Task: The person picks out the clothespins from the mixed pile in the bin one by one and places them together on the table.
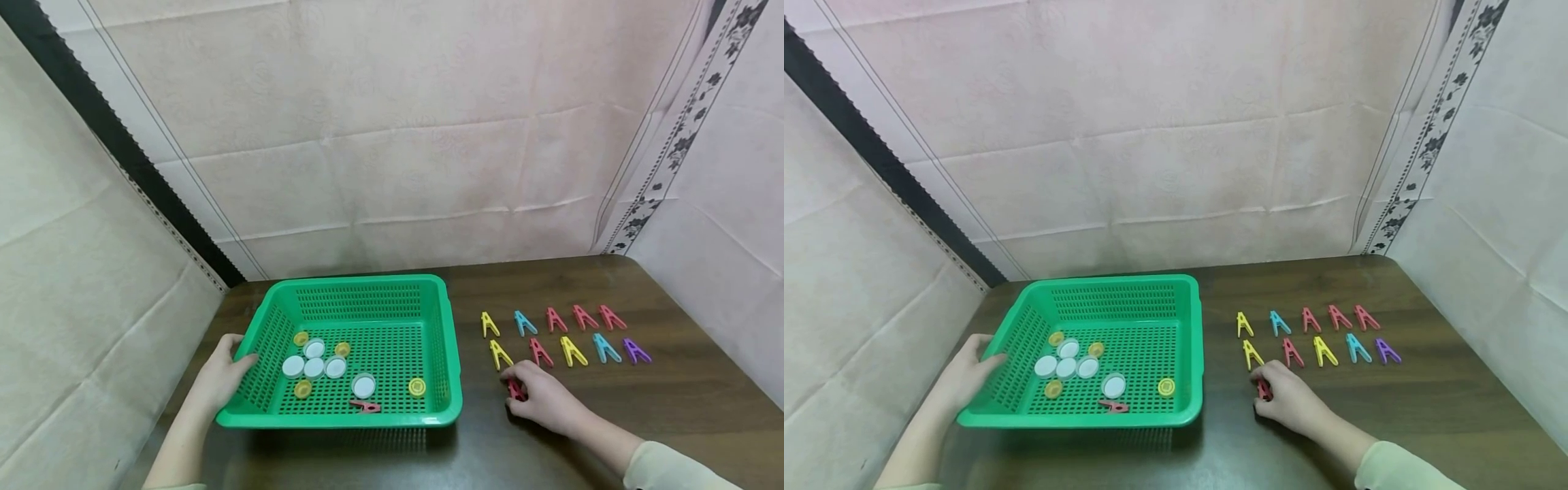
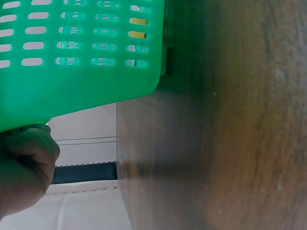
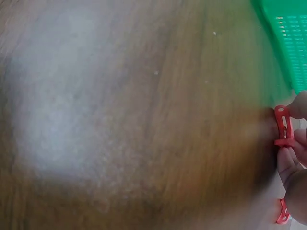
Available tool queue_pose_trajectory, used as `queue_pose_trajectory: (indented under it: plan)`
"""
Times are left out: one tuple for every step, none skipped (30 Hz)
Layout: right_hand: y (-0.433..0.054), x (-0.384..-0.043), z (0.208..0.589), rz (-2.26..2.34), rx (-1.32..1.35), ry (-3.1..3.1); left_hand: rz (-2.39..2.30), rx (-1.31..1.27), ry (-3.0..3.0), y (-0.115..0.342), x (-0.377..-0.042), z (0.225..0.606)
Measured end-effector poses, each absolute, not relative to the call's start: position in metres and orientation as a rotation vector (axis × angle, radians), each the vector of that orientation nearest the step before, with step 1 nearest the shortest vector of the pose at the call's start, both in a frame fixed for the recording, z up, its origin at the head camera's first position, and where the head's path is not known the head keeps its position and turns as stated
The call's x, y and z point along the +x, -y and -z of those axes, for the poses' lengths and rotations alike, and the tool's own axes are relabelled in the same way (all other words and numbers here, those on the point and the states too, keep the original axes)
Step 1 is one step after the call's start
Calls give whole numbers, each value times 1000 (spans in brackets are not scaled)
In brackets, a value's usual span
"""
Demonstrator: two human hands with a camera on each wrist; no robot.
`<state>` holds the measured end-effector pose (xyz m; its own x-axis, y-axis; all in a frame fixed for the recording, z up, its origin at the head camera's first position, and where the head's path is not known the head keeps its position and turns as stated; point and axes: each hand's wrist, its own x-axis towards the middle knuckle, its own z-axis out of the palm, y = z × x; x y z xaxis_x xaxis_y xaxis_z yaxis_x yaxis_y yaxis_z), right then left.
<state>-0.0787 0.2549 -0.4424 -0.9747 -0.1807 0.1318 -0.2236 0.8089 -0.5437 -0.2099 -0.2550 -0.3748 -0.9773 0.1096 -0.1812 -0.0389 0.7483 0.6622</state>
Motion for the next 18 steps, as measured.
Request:
queue_pose_trajectory:
  plan:
    - [-255,-79,442,-893,322,2920,-1042,55,-2740,255,-210,375]
    - [-255,-79,443,-895,319,2923,-1043,54,-2738,255,-210,375]
    - [-255,-78,443,-901,317,2923,-1042,54,-2739,255,-210,375]
    - [-255,-78,443,-904,316,2922,-1043,52,-2739,255,-210,375]
    - [-255,-78,443,-908,316,2920,-1046,51,-2738,255,-210,375]
    - [-255,-78,442,-913,317,2916,-1048,49,-2738,255,-210,374]
    - [-255,-78,443,-916,319,2912,-1051,47,-2738,255,-210,374]
    - [-255,-77,443,-919,322,2908,-1053,46,-2737,255,-210,374]
    - [-255,-77,443,-923,326,2904,-1053,45,-2737,255,-210,374]
    - [-256,-77,443,-928,330,2901,-1053,44,-2737,255,-210,374]
    - [-256,-77,443,-938,334,2897,-1053,44,-2737,255,-210,374]
    - [-257,-76,442,-947,337,2895,-1049,46,-2740,255,-209,374]
    - [-258,-76,442,-955,340,2896,-1046,48,-2741,255,-209,374]
    - [-259,-76,441,-964,340,2896,-1044,50,-2742,255,-209,374]
    - [-260,-76,441,-973,341,2894,-1042,52,-2743,255,-209,374]
    - [-261,-77,440,-987,340,2891,-1040,53,-2745,255,-209,374]
    - [-262,-77,439,-997,341,2888,-1037,53,-2747,255,-209,374]
    - [-263,-78,437,-997,341,2885,-1038,52,-2746,255,-209,374]
